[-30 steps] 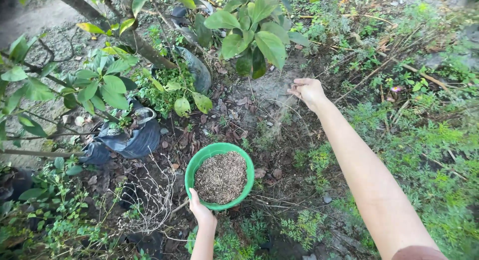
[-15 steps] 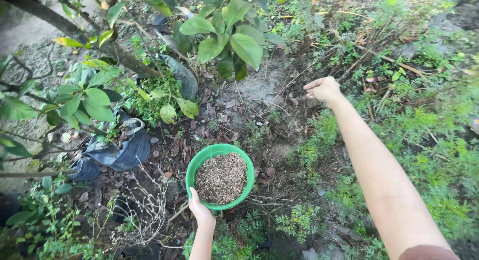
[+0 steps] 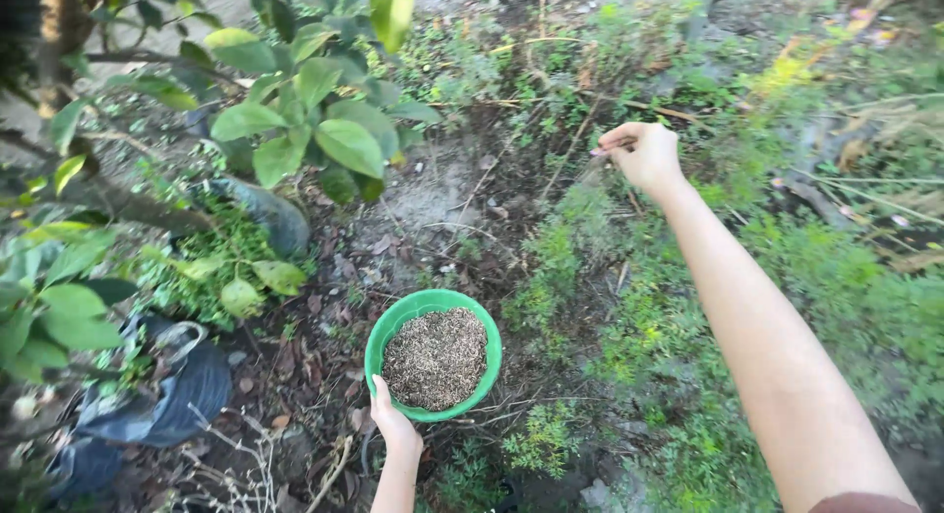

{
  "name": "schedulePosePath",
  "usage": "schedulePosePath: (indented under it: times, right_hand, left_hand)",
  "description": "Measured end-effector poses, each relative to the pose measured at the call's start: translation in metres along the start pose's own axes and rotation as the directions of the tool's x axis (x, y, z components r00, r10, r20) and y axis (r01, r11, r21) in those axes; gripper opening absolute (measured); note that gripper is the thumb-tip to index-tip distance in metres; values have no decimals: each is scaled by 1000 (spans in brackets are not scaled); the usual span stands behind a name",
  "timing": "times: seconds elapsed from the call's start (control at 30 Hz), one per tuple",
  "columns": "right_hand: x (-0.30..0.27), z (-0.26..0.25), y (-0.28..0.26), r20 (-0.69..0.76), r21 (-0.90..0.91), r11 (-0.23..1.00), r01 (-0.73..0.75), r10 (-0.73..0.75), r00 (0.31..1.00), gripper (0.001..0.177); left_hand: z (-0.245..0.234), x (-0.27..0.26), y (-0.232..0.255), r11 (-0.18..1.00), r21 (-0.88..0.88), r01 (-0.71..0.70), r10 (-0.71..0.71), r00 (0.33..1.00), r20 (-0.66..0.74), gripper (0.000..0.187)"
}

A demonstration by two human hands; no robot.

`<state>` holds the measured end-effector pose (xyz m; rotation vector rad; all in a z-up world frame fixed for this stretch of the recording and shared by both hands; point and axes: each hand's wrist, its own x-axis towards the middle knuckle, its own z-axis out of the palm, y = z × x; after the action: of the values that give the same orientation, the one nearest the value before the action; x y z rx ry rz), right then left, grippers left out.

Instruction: Applying granular fertilizer or seeds to various ground-planted and potted plants in a backyard garden by hand-broadcasting.

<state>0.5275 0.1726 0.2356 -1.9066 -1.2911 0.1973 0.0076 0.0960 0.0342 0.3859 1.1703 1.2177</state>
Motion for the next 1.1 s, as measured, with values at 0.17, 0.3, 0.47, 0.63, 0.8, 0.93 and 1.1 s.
schedulePosePath:
  times: [0.17,0.3,0.47,0.63,0.8,0.93,1.1]
  right_hand:
    - [-28,-28,5,25,-13,998,-61,62,998,17]
    - [-56,-50,14,31,-69,994,-81,83,996,21]
    - [-135,-28,-42,183,62,991,-116,103,978,20]
    - [-217,19,-49,295,328,929,-173,74,953,22]
    - [-273,24,-7,68,847,439,-301,472,879,44]
    - [-319,1,17,-33,890,360,-279,662,749,51]
    - [-395,-13,65,-113,988,157,-10,759,642,50]
  left_hand:
    - [26,8,-24,999,31,-17,14,994,105,58]
    - [58,0,-30,999,48,24,-33,982,188,58]
    - [124,-37,-24,971,169,169,-200,961,189,59]
    - [150,-43,-83,982,181,59,-134,893,431,64]
    - [186,-101,-106,941,326,94,-261,814,519,63]
    - [201,-161,-123,915,388,108,-333,746,576,61]
    - [204,-235,-165,878,431,-207,-190,677,711,57]
